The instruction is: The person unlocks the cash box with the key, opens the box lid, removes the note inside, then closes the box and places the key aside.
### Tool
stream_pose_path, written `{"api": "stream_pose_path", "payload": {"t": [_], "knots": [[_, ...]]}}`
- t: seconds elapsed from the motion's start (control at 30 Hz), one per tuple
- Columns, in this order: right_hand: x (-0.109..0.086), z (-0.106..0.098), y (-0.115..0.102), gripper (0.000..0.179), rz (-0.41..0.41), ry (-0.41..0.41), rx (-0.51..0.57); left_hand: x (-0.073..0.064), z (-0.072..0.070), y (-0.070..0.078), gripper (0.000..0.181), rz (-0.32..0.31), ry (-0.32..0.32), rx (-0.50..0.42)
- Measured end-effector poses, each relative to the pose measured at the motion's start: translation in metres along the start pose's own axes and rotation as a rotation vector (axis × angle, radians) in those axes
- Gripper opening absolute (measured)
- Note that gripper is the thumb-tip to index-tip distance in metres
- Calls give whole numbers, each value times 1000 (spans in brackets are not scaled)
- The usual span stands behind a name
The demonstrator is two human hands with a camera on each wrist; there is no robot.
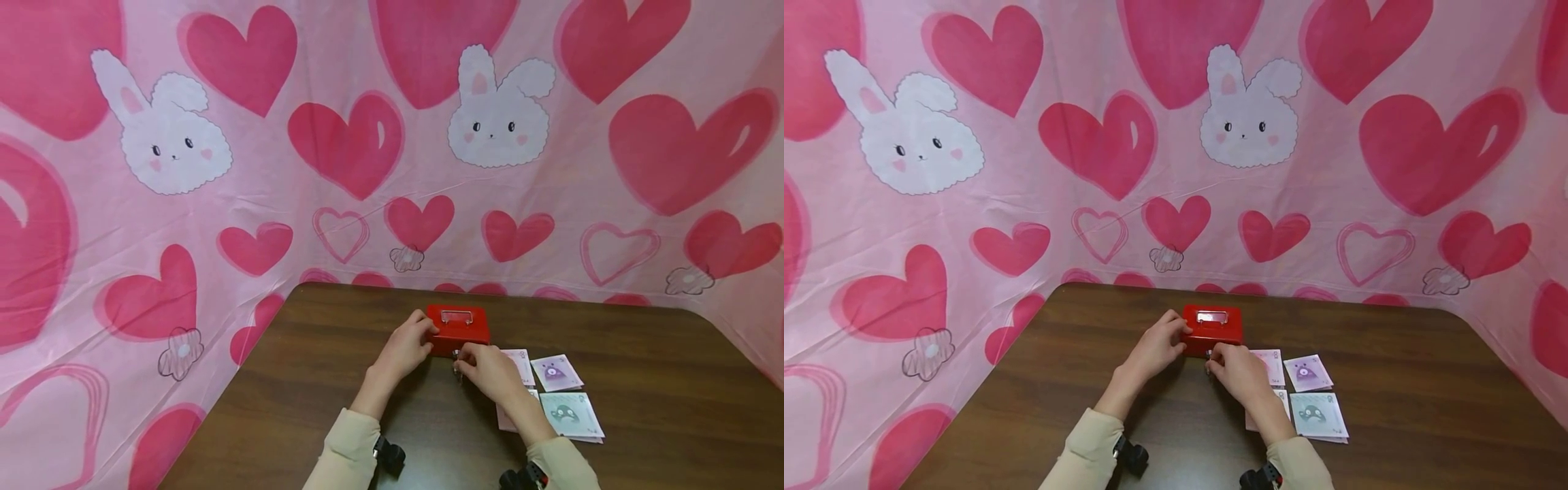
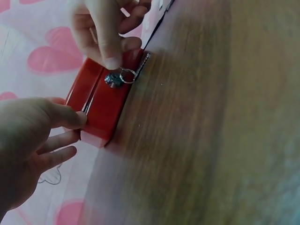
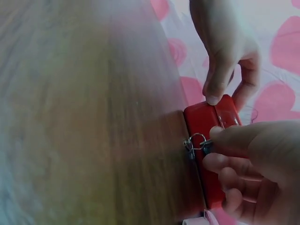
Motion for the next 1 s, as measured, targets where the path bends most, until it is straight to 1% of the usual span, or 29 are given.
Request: {"api": "stream_pose_path", "payload": {"t": [0.13,0.23,0.4,0.47,0.57,0.67,0.83,1.0], "knots": [[-1,0,6,14,66,-17,104,-1,2,-2,25,-23,-18,-27],[-2,3,11,17,119,-41,185,-1,3,-3,27,-30,-27,-40],[-3,7,21,16,210,-82,383,-1,2,-1,33,-8,-35,-15],[-3,8,23,17,226,-100,460,0,2,0,34,5,-35,-3],[-3,9,25,20,232,-120,532,-1,1,2,32,12,-34,8],[-4,10,26,23,231,-117,548,-1,1,2,31,12,-29,1],[-4,11,29,24,258,-78,536,-1,4,1,31,2,-27,-22],[-4,13,30,23,286,-49,584,1,9,-2,33,-22,-28,-50]]}}
Point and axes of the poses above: each hand's wrist, its own x-axis towards the middle knuckle, its own z-axis out of the palm, y = z × x, the point moved 8 cm from there along x, towards the middle knuckle, and after that the axes turned 14 degrees about x, right-handed, at the moved point
